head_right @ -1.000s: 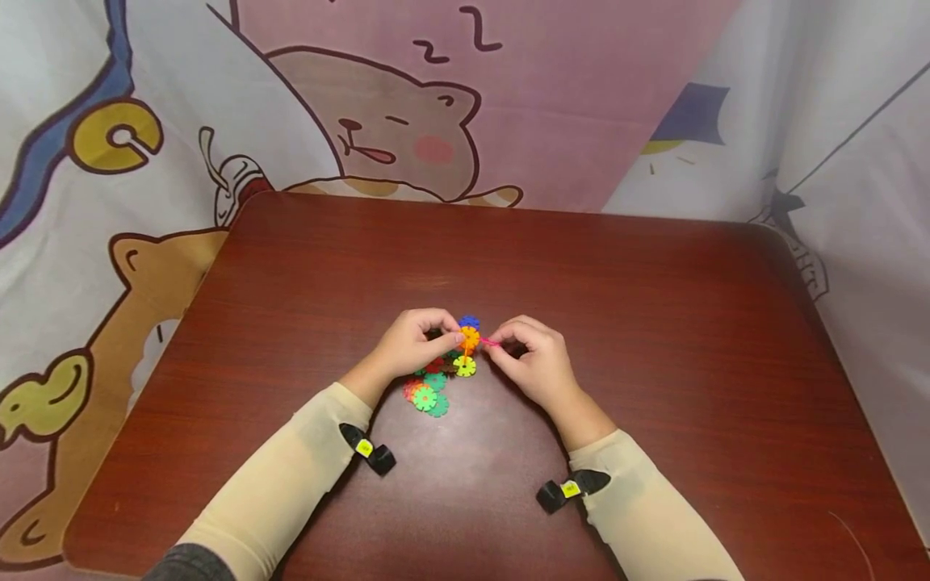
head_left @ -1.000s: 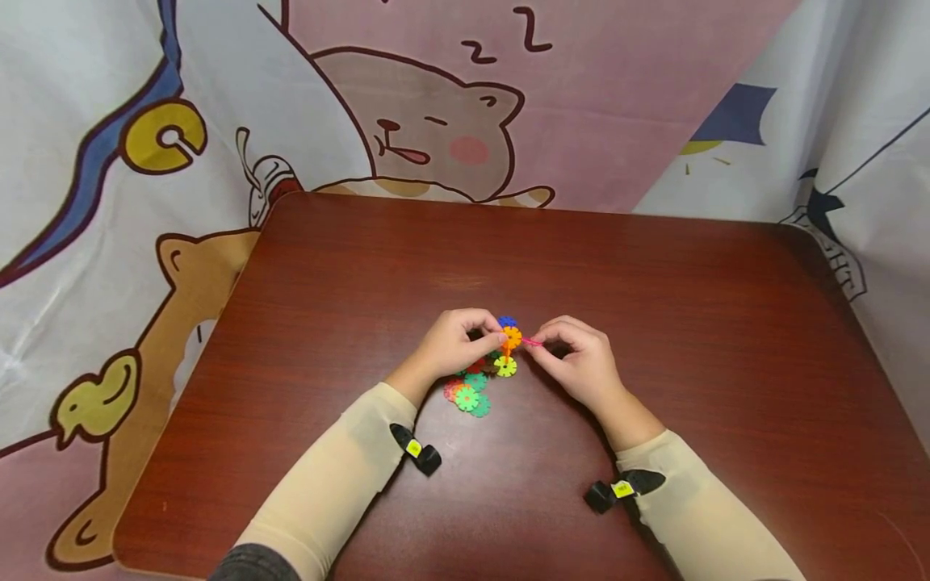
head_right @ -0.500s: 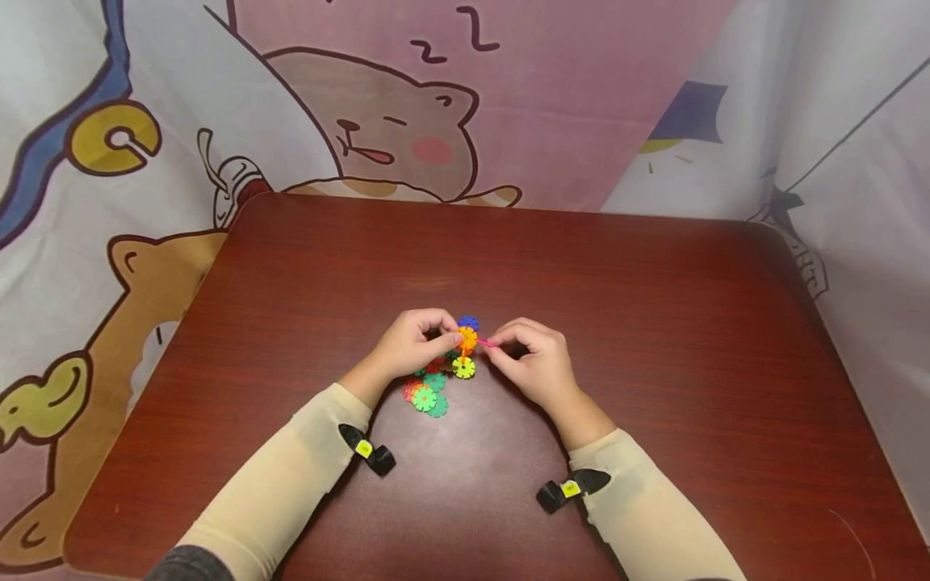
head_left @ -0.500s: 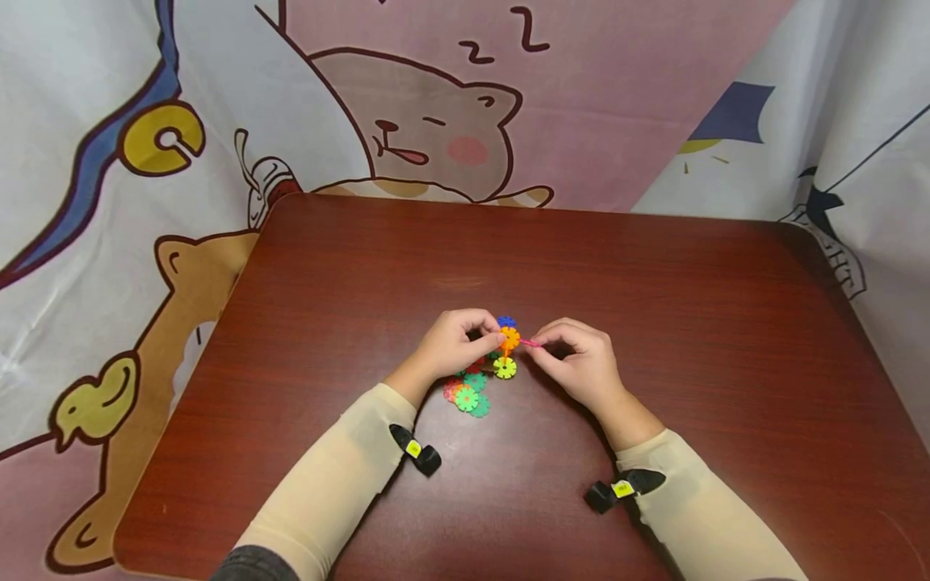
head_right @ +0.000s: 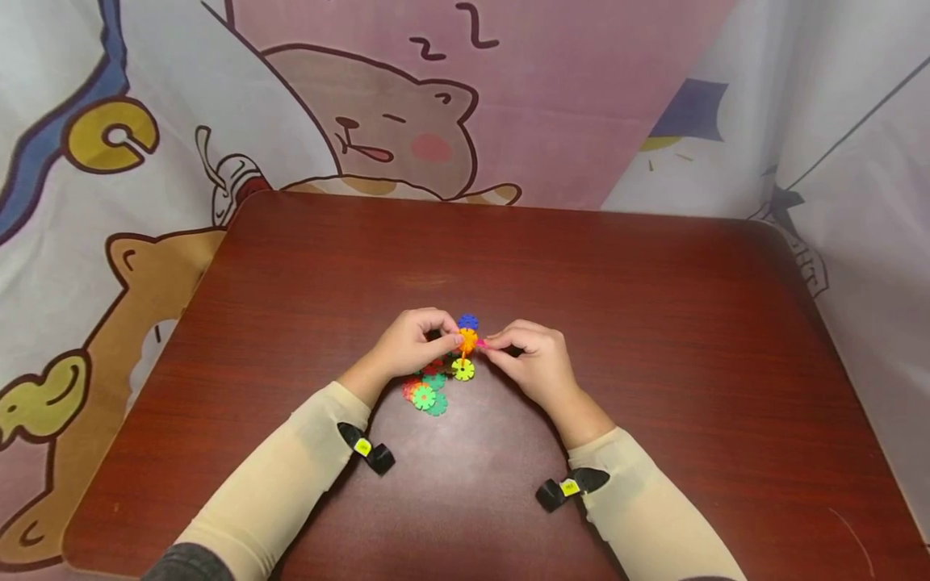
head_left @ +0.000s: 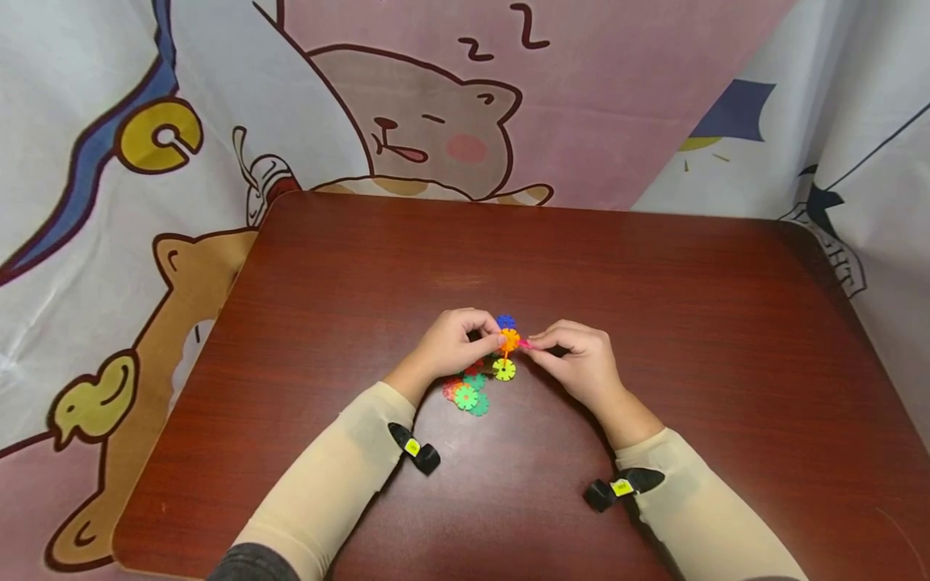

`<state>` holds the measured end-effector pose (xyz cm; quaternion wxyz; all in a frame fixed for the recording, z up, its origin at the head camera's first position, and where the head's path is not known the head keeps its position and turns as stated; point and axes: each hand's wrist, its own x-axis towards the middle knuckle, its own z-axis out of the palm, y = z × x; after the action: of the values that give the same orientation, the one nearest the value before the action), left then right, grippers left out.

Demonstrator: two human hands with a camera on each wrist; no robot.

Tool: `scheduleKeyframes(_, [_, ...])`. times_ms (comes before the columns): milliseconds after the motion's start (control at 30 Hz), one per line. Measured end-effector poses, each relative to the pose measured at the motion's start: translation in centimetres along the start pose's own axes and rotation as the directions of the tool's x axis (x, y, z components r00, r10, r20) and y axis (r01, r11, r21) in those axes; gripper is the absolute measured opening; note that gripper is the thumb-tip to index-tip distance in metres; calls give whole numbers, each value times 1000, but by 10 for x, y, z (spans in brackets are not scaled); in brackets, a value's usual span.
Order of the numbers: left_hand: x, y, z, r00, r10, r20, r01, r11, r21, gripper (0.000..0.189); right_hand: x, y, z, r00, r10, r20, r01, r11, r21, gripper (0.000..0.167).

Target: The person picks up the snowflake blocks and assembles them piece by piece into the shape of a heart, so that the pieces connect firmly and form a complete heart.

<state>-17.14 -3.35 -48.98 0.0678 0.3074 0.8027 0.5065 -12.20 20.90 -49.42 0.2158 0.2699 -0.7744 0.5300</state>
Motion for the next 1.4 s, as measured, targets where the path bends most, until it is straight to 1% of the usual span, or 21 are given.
scheduleKeyframes(133, [0,0,-1,1000,11,8,-12,999,35,10,0,0,2,1000,-21,15,21,1000,4,30])
scheduleKeyframes(200, [0,0,-1,1000,10,9,-10,999,41,10,0,0,3,1000,-19,22,19,1000,0,30])
scheduleKeyframes(333, [0,0,0,1000,-9,-4,9,1000,-13,10,1,3,3,999,26,40,-25,999,-41,27])
scheduleKeyframes(433, [0,-1,1,999,-23,-33,20,995,-99,10,1,6,2,994,80,79,-71,991,-113,29])
scheduleKeyframes(500, [1,-2,1,998,-30,-54,22,987,-157,11,2,8,2,987,104,121,-86,985,-150,30])
scheduleKeyframes(600, [1,-2,0,997,-32,-76,15,976,-216,12,2,11,2,975,100,201,-58,977,-206,26])
scheduleKeyframes(700, [1,-1,0,996,-35,-86,15,974,-225,12,2,11,2,958,80,276,-6,965,-262,23])
scheduleKeyframes(800, [1,-1,0,995,-37,-90,16,973,-228,11,2,8,1,938,81,336,31,948,-316,26])
scheduleKeyframes(933, [0,-2,1,995,-36,-98,13,974,-226,9,1,5,2,919,89,383,49,941,-336,28])
scheduleKeyframes(1000, [0,-3,1,994,-32,-107,8,976,-218,8,1,5,2,918,86,387,52,941,-333,28])
scheduleKeyframes(1033, [0,-3,1,993,-31,-112,6,977,-214,7,0,5,2,921,85,380,49,943,-329,27])
scheduleKeyframes(1233, [0,-3,1,993,-23,-119,-2,978,-209,5,0,8,3,953,76,293,30,940,-340,24])
scheduleKeyframes(1300, [0,-3,2,993,-23,-119,-3,977,-213,5,1,8,2,960,85,267,12,940,-341,26])
scheduleKeyframes(1400, [1,-3,2,992,-23,-122,-4,976,-216,4,1,8,2,963,103,249,-14,942,-336,30])
